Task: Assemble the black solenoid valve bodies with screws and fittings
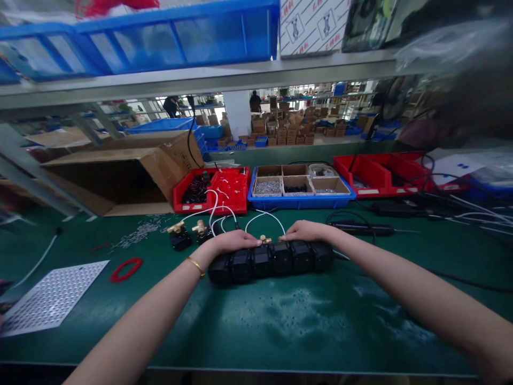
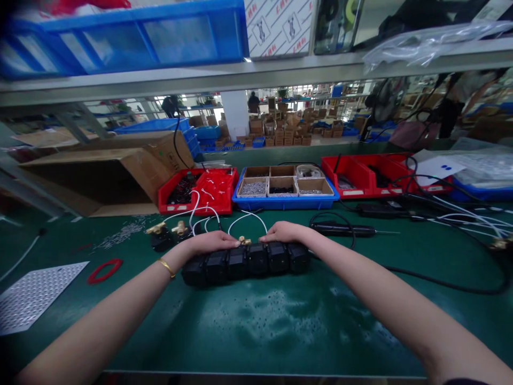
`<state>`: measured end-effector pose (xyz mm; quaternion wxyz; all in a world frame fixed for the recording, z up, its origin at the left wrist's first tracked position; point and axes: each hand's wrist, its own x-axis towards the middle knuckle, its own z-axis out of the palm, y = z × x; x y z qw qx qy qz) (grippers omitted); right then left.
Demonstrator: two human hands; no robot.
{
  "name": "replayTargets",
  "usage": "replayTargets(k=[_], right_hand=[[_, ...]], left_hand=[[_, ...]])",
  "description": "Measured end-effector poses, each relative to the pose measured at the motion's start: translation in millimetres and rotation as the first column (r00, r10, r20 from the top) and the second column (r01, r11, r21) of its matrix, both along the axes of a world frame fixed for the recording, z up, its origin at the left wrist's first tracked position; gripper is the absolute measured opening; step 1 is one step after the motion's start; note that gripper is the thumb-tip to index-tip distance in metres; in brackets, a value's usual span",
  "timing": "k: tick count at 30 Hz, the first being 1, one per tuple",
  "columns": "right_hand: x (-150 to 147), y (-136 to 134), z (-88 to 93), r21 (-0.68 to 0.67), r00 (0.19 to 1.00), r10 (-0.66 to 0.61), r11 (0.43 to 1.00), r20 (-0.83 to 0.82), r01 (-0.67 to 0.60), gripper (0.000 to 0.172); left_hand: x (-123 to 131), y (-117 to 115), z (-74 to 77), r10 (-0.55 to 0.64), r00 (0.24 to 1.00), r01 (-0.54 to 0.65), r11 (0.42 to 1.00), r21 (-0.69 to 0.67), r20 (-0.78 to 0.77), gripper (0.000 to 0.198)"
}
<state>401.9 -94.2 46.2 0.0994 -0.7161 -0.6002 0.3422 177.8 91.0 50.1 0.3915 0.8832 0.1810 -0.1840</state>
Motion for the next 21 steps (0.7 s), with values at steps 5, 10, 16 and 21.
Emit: replayTargets(k=[5, 10, 16, 21], right_hand=[[7, 9, -8.9, -0.075, 0.998, -0.012, 0.997, -0.054, 0.008, 0.037], [11, 12, -12.5, -0.053, 0.998, -0.001, 0.999, -0.055, -0.002, 0.032], [11, 20, -7.2, -0.009, 1.0, -0.02, 1.0, -0.015, 0.02, 0.028], [21, 8, 4.0, 0.106, 0.994, -0.086, 0.99, -0.064, 0.093, 0.031]], left_hand=[[8, 10, -6.7, 0.031, 0.996, -0.031, 1.0, -0.002, -0.08, 0.064], [10, 9, -4.9, 0.002, 0.998, -0.005, 0.999, 0.05, 0.062, 0.043], [19, 10, 6.8, -0.067, 0.988, 0.046, 0.988, 0.149, 0.139, 0.029], [-3, 8, 32.3, -0.059, 0.982, 0.032, 0.988, 0.151, 0.179, 0.038]])
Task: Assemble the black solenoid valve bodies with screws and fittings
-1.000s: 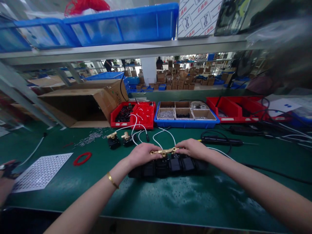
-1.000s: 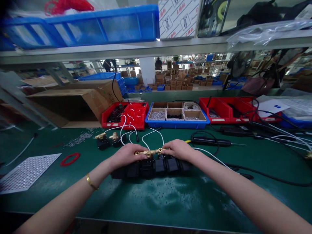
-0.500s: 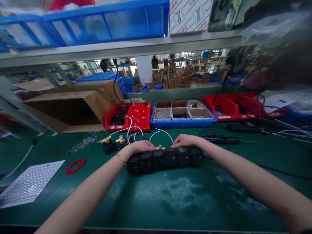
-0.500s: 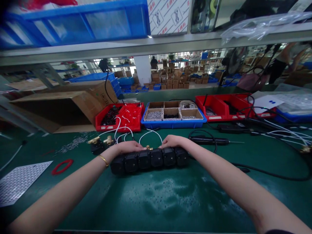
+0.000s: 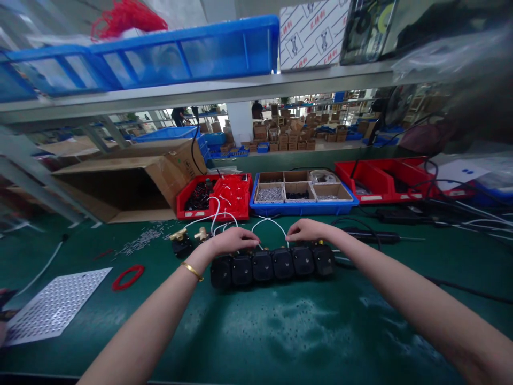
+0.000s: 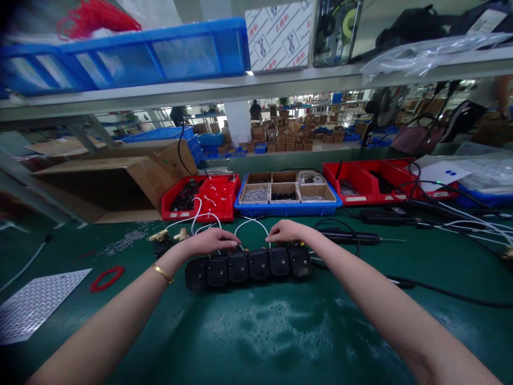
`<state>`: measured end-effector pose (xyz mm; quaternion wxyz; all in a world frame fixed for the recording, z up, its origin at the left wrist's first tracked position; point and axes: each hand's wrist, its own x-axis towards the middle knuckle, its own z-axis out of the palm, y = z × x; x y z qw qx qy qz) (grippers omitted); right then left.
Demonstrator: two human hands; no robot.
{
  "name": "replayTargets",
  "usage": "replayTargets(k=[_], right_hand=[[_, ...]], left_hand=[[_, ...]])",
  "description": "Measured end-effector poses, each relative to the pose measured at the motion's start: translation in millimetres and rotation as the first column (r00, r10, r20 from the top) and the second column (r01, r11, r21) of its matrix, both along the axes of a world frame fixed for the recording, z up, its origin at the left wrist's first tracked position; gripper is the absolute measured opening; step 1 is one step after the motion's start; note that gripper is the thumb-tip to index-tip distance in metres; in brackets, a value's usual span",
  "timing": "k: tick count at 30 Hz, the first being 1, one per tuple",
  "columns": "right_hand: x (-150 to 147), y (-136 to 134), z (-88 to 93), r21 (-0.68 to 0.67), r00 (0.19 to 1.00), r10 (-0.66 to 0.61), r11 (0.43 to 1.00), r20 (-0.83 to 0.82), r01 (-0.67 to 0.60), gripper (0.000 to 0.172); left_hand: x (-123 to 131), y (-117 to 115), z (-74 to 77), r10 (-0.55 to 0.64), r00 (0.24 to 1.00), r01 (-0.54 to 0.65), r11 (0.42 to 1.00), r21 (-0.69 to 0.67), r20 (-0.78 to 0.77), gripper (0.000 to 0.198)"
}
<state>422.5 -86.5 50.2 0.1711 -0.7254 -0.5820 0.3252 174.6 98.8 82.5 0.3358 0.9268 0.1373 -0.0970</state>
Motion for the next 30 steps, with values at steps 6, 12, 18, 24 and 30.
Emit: replayTargets(k=[6, 12, 18, 24, 30], right_hand=[[-6, -74, 7.2, 0.316, 0.99, -0.096, 0.941, -0.104, 0.124, 0.045], [-37, -95, -19.4, 0.444, 0.974, -0.124, 0.874, -0.189, 0.197, 0.036], [-43, -93, -32.5, 0.48, 0.948, -0.201, 0.824, -0.245, 0.299, 0.031], [-47, -104, -36.5, 0.487, 0.935, -0.219, 0.807, -0.28, 0.335, 0.028], [-47, -101, -42.7, 0.568, 0.934, -0.226, 0.746, -0.276, 0.348, 0.023]], left_hand=[[-62, -11, 3.0, 0.121, 0.985, -0.118, 0.992, -0.032, 0.123, 0.047], [-69, -24, -17.9, 0.235, 0.955, -0.183, 0.947, -0.264, 0.181, 0.039], [-70, -32, -11.2, 0.276, 0.952, -0.227, 0.926, -0.3, 0.131, 0.039], [-74, -37, -13.5, 0.262, 0.959, -0.212, 0.913, -0.348, 0.104, 0.037], [-76, -39, -13.0, 0.214, 0.958, -0.167, 0.957, -0.236, 0.19, 0.033]])
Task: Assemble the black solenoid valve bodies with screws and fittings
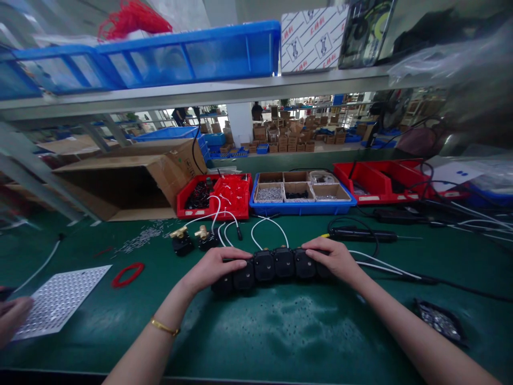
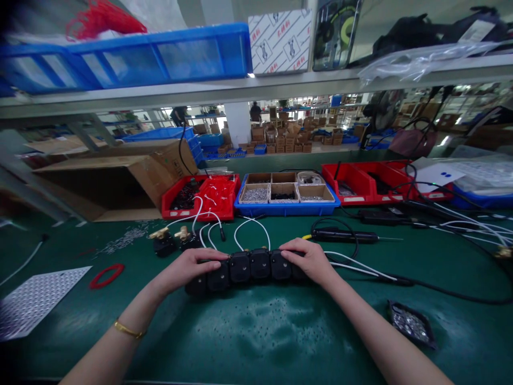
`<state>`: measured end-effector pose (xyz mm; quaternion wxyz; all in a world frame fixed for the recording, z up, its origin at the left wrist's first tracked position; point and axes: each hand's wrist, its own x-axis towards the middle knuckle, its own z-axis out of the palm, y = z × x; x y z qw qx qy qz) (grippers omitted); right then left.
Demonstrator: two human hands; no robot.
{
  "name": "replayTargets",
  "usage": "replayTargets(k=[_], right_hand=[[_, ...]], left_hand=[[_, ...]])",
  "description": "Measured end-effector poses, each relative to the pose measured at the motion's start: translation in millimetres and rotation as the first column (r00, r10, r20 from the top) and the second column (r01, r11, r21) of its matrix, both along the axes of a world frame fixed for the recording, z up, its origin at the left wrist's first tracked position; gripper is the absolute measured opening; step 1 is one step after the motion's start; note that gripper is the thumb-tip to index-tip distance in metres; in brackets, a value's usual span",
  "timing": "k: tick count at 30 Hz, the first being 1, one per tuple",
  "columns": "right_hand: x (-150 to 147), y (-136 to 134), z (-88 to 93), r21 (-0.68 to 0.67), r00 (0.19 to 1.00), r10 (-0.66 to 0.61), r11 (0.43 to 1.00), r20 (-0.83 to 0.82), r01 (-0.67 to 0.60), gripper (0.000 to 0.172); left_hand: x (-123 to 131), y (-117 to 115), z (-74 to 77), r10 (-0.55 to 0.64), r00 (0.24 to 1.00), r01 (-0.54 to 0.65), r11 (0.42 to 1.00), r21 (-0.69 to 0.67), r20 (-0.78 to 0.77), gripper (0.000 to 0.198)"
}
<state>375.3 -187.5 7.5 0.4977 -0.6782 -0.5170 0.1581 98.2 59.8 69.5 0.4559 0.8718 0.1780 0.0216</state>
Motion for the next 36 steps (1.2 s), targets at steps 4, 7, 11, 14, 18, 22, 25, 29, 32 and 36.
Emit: replayTargets(k=[4, 7, 11, 14, 18, 22, 25, 29, 32, 36], right_hand=[[0, 2, -4.1, 0.054, 0.999, -0.034, 0.998, 0.041, 0.031, 0.021], [1, 7, -3.8, 0.078, 0.998, -0.029, 0.997, 0.063, 0.024, 0.021], [-2, 9, 4.7, 0.099, 0.994, -0.053, 0.994, 0.096, 0.044, 0.02], [-5, -12, 17.1, 0.128, 0.972, -0.202, 0.974, 0.121, 0.186, 0.028], [1, -88, 32.6, 0.118, 0.862, -0.492, 0.869, 0.124, 0.48, 0.034], [24, -187, 36.6, 0.033, 0.677, -0.722, 0.687, 0.146, 0.726, 0.036], [49, -236, 33.7, -0.041, 0.58, -0.791, 0.584, 0.192, 0.81, 0.036], [84, -237, 36.1, -0.12, 0.637, -0.728, 0.629, 0.253, 0.768, 0.031], [104, -201, 46.1, -0.144, 0.731, -0.615, 0.728, 0.296, 0.671, 0.024], [123, -119, 65.1, -0.143, 0.819, -0.443, 0.842, 0.365, 0.52, 0.019]], left_hand=[[2, -10, 8.8, -0.034, 0.999, 0.024, 0.97, 0.244, 0.039, 0.034], [13, -20, 15.3, -0.079, 0.997, 0.075, 0.923, 0.379, -0.003, 0.039], [27, -31, 17.4, -0.122, 0.99, 0.142, 0.889, 0.435, -0.074, 0.042], [31, -33, 16.1, -0.105, 0.99, 0.133, 0.894, 0.427, -0.09, 0.044], [32, -28, 12.2, -0.049, 0.99, 0.097, 0.915, 0.391, -0.131, 0.045], [35, -20, 4.9, -0.026, 0.993, 0.069, 0.92, 0.386, -0.117, 0.05], [35, -19, 0.9, -0.02, 0.997, 0.051, 0.911, 0.409, -0.079, 0.051], [30, -25, -0.7, 0.0, 1.0, -0.006, 0.868, 0.496, 0.012, 0.051], [22, -34, -1.5, 0.05, 0.989, -0.12, 0.825, 0.552, 0.141, 0.053], [1, -52, -7.0, 0.153, 0.942, -0.299, 0.788, 0.538, 0.299, 0.049]])
